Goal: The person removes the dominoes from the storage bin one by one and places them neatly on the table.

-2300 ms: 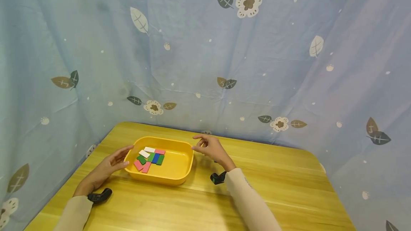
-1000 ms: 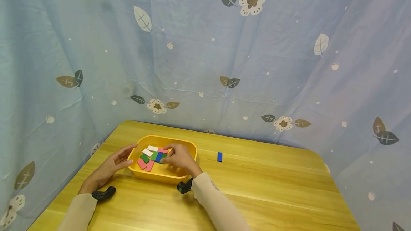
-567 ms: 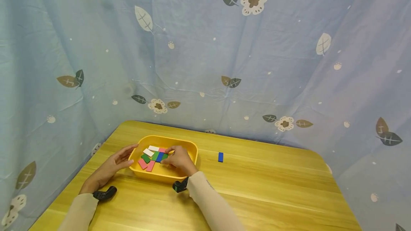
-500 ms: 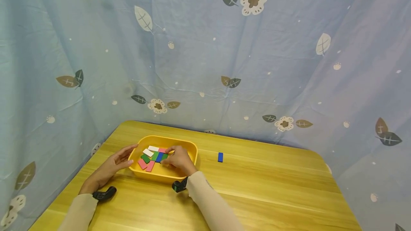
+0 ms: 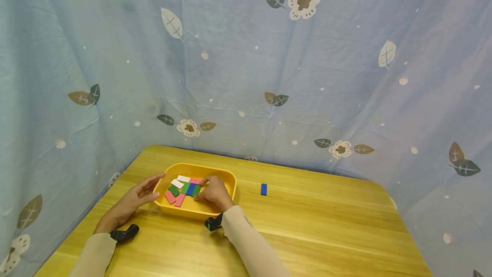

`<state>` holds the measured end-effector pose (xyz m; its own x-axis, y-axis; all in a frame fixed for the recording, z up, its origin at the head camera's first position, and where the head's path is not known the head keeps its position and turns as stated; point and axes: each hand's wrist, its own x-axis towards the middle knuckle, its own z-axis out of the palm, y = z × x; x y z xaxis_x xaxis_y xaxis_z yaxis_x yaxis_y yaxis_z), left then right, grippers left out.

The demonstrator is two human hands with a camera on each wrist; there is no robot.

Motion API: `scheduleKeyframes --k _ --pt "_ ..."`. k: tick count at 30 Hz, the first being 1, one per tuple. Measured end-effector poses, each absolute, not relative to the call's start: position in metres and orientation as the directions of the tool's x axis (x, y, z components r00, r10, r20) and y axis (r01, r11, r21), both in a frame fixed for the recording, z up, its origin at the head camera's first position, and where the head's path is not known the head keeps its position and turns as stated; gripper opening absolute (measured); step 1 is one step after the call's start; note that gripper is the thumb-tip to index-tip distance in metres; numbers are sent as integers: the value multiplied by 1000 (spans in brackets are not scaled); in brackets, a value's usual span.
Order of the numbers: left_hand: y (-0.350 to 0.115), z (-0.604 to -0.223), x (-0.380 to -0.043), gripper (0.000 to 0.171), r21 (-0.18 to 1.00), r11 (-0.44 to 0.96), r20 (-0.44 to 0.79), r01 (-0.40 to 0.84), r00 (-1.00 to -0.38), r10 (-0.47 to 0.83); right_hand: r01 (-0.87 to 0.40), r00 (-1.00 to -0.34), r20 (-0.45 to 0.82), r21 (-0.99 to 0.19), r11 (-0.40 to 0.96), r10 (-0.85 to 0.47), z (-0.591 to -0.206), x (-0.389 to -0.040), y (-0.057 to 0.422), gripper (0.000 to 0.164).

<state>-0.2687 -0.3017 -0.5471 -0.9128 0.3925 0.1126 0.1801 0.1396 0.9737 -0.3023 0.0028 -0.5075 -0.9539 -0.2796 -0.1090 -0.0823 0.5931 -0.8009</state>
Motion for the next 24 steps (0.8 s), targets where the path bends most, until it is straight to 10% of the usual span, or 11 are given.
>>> scheduleKeyframes --k 24 --pt "-302 -550 -276 64 971 159 106 180 -915 388 -142 -950 -70 -768 624 -304 -511 -305 0 43"
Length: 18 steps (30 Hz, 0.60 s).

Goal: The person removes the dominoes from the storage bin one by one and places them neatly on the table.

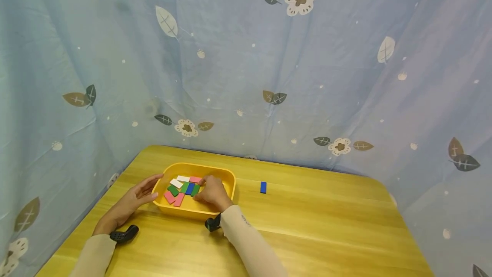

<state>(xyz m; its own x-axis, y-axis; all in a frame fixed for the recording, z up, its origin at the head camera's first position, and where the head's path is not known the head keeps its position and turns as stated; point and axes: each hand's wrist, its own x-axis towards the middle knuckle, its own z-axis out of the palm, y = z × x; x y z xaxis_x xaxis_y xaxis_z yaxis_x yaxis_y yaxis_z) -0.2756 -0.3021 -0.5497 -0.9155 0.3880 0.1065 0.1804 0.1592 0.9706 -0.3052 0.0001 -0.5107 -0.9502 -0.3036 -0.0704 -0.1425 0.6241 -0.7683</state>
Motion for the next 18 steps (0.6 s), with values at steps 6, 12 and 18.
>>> scheduleKeyframes --k 6,12,18 --pt "-302 -548 -275 64 969 158 118 189 -919 375 -171 -939 -45 -799 577 -340 -507 -305 2 42" --pt "-303 -549 -275 64 969 148 125 195 -914 386 -155 -934 -35 -858 490 -355 -501 -302 3 42" --pt "-305 -552 -277 63 967 145 137 209 -908 397 -144 -926 -16 -909 390 -378 -490 -301 10 42"
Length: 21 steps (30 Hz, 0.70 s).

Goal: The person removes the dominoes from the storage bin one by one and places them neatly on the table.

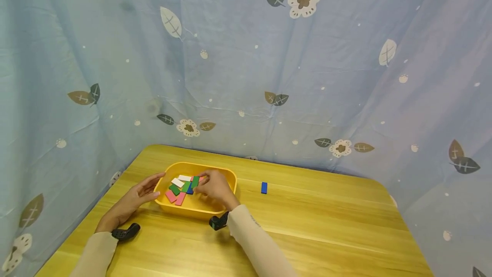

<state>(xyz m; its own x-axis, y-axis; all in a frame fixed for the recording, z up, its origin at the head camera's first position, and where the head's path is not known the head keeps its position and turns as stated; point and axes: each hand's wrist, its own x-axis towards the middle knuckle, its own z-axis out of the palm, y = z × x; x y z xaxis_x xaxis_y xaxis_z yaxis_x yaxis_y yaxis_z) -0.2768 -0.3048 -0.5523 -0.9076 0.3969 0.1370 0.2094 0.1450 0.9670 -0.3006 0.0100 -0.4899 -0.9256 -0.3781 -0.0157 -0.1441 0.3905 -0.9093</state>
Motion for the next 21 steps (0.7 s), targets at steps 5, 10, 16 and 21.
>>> scheduleKeyframes --k 5,10,16,21 --pt "-305 -553 -276 64 969 146 128 199 -911 391 -193 -916 24 -901 388 -400 -482 -300 22 42" --pt "-305 -552 -275 65 971 146 117 189 -910 398 -246 -897 67 -896 369 -437 -480 -296 42 44" --pt "-303 -554 -277 64 973 142 113 182 -913 392 -241 -900 75 -907 345 -430 -472 -293 73 50" --pt "-303 -554 -277 64 973 147 109 176 -918 381 -241 -908 76 -900 364 -413 -468 -293 99 52"
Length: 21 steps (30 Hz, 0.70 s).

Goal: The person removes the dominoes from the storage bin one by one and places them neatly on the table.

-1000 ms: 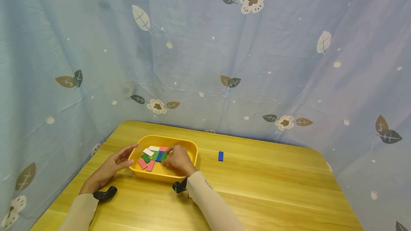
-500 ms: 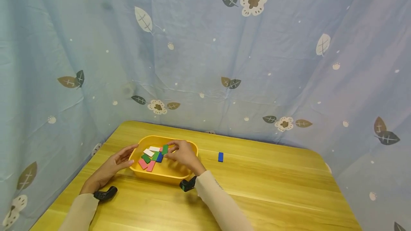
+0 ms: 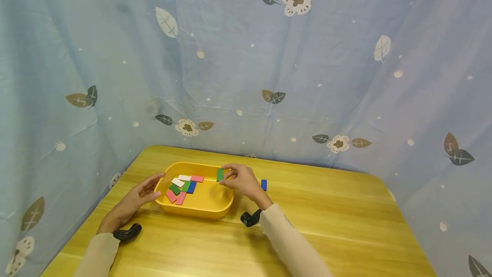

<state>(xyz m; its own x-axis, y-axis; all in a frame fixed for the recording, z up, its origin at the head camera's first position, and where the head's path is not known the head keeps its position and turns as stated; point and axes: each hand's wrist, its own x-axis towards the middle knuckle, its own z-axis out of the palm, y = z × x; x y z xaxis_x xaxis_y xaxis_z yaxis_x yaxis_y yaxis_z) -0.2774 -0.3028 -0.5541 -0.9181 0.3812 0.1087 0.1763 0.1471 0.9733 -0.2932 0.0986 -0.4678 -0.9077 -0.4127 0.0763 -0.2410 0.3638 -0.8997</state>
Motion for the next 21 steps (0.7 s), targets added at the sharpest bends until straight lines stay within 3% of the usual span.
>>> scheduleKeyframes --k 21 --pt "-300 -548 -275 63 968 201 69 153 -926 372 -191 -966 87 -875 445 -243 -469 -286 194 56"
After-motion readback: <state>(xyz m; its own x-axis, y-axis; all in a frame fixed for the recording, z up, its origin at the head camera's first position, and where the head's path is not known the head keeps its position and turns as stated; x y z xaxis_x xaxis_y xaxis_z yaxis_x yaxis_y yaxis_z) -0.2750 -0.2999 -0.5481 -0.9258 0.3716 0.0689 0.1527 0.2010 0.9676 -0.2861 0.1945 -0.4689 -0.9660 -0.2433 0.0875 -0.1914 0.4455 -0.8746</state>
